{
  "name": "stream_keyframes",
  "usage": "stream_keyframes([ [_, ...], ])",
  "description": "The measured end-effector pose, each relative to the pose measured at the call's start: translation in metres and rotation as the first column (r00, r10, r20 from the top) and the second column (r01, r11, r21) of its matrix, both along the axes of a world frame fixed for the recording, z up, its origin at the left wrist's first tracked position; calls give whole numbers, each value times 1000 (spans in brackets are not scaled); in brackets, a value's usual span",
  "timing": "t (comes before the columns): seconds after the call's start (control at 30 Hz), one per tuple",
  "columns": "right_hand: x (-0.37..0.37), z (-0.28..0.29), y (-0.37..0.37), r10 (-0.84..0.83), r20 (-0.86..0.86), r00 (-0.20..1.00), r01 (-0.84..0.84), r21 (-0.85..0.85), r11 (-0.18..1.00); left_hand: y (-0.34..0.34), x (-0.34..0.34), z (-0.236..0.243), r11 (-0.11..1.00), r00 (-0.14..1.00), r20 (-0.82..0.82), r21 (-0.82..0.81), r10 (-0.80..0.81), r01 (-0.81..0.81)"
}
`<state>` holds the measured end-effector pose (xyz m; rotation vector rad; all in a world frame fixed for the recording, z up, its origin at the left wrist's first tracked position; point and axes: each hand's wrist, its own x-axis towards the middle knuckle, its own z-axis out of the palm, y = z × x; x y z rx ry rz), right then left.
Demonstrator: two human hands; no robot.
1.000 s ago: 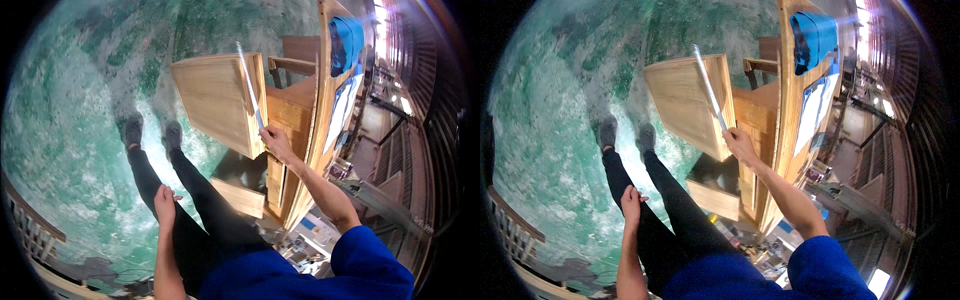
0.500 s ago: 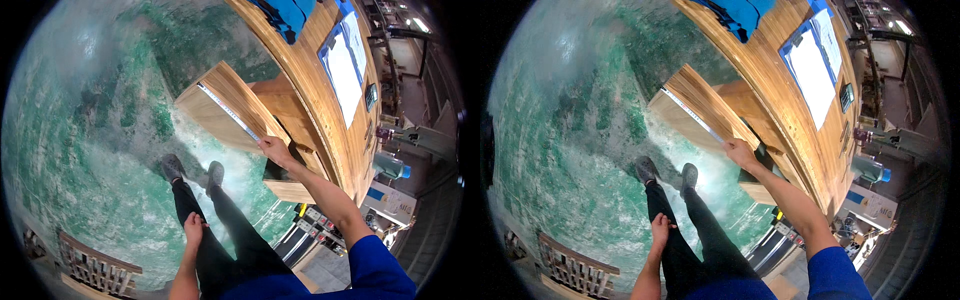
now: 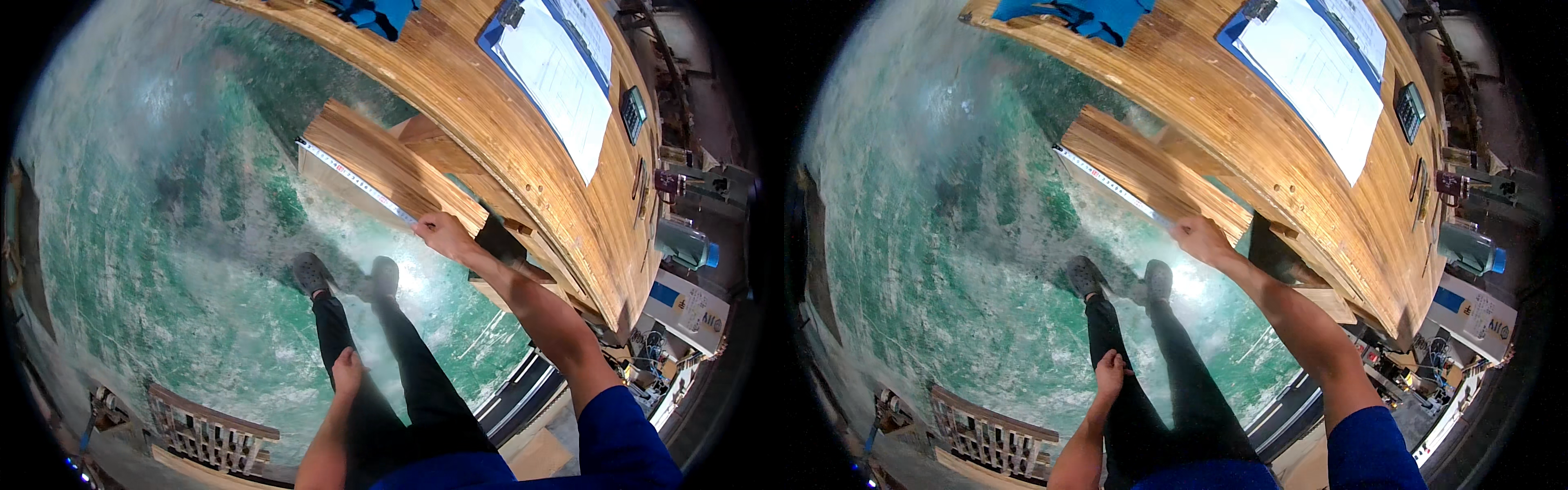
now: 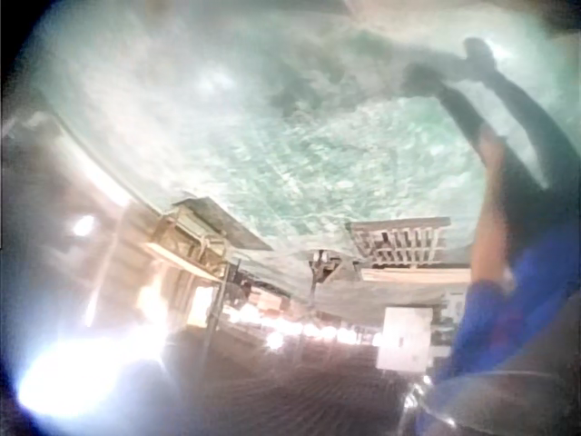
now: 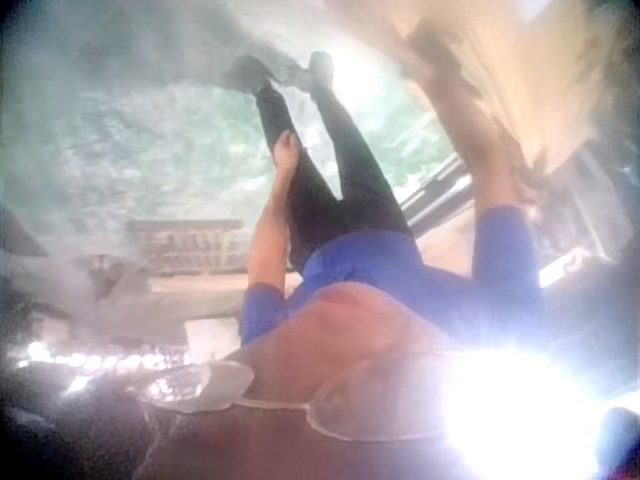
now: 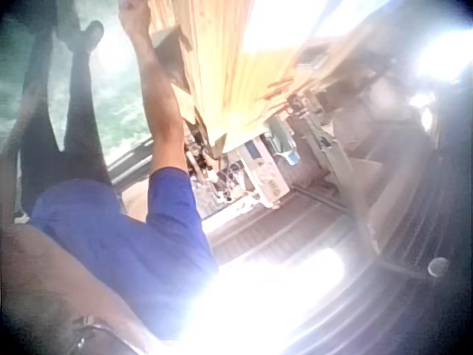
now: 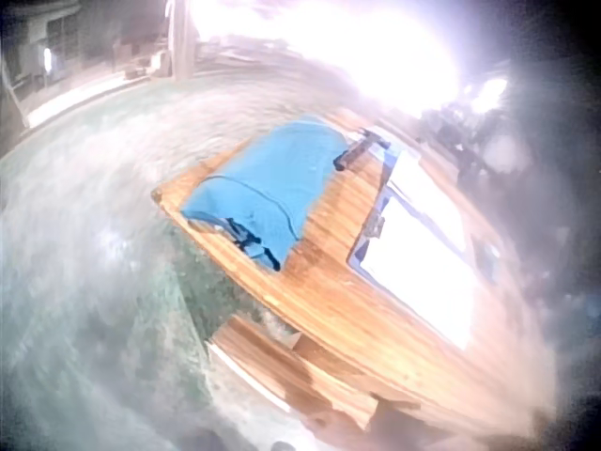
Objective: The person picks up wooden panels from a workbench, carries them to a CNC machine, and places them on the machine bed. The person then removes the panels and stacks them on a nearby table. This process is repeated multiple times with different panels.
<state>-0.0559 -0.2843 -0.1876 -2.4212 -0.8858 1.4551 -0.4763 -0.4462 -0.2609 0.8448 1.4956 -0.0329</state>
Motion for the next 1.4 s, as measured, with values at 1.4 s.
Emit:
stream_keyframes([
  [1.4,62,10,-196,-11,372,928,-60,178,982,-1,18,51,717,712,-90,-50,-696,695],
])
